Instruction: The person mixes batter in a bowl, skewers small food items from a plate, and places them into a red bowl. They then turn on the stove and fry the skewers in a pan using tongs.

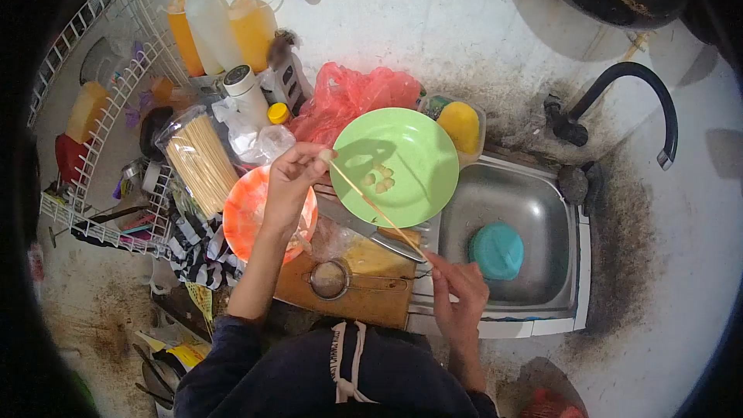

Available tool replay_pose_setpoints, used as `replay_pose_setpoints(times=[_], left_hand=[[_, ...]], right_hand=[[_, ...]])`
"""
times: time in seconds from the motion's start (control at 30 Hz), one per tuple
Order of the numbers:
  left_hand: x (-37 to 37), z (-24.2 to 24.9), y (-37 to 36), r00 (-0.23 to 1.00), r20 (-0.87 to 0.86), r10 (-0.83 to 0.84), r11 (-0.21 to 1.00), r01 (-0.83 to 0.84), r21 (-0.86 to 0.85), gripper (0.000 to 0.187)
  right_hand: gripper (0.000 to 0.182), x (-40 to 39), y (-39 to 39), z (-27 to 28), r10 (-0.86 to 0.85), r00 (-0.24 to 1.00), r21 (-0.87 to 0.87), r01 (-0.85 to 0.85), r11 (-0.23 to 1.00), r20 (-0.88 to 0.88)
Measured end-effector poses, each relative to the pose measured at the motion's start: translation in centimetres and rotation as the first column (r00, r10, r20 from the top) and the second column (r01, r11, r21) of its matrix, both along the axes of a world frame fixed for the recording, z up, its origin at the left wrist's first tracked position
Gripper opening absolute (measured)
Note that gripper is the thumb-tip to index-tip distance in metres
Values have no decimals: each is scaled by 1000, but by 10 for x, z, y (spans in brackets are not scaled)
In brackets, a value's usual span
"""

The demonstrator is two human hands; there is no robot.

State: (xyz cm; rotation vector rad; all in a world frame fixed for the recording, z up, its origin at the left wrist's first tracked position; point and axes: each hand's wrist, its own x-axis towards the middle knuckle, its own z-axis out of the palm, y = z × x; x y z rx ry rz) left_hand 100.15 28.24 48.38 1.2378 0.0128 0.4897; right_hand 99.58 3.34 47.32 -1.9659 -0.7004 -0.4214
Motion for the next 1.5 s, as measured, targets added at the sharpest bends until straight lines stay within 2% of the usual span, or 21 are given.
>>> replay_pose_setpoints(times=[0.03,0.1,0.3,0.37,0.53,0.63,0.7,0.83,0.9,1.03,1.13,1.2,1.27,1.33,1.5], left_hand=[[-1,1,-3,1000,1,-1,1000,1,2,19],[-3,2,-8,988,117,100,993,-92,-71,20],[-2,0,-12,972,203,120,984,-88,-158,18],[-2,-1,-13,971,208,118,985,-88,-148,17],[-2,-1,-15,970,209,121,985,-91,-145,16],[-3,0,-18,957,232,175,981,-149,-126,16],[-2,-2,-20,913,336,234,972,-213,-96,17],[-2,-2,-22,886,373,276,960,-271,-68,18],[-1,-2,-21,840,447,309,913,-393,108,17],[-3,0,-23,829,459,320,877,-442,186,17],[-4,1,-26,855,378,356,901,-421,102,17],[-2,-3,-23,819,425,386,830,-509,227,17],[-1,-5,-24,814,424,396,830,-516,215,17],[-1,-6,-26,810,422,408,828,-523,202,18],[-1,-6,-28,814,423,398,782,-542,307,18]], right_hand=[[19,-2,1,1,3,1000,-5,-3,1000,-4],[20,-5,3,1,5,1000,-9,-5,1000,-7],[22,-7,6,-4,34,999,35,-34,999,0],[22,-7,8,-4,46,999,84,-48,995,21],[20,-8,10,-6,51,999,79,-50,996,-8],[19,-9,10,-7,55,999,67,-54,996,-3],[19,-9,11,-9,60,998,57,-59,997,-10],[18,-11,16,-12,38,999,98,-38,995,1],[18,-12,16,-12,29,1000,90,-29,996,-4],[17,-12,16,-11,17,999,62,-15,998,-27],[17,-11,18,-14,10,1000,85,-9,996,-18],[17,-12,20,-15,9,1000,103,-9,995,0],[17,-14,20,-17,-2,997,99,10,995,-75],[17,-14,20,-17,-3,997,99,10,995,-72],[18,-12,18,-22,-4,1000,70,6,998,-25]])
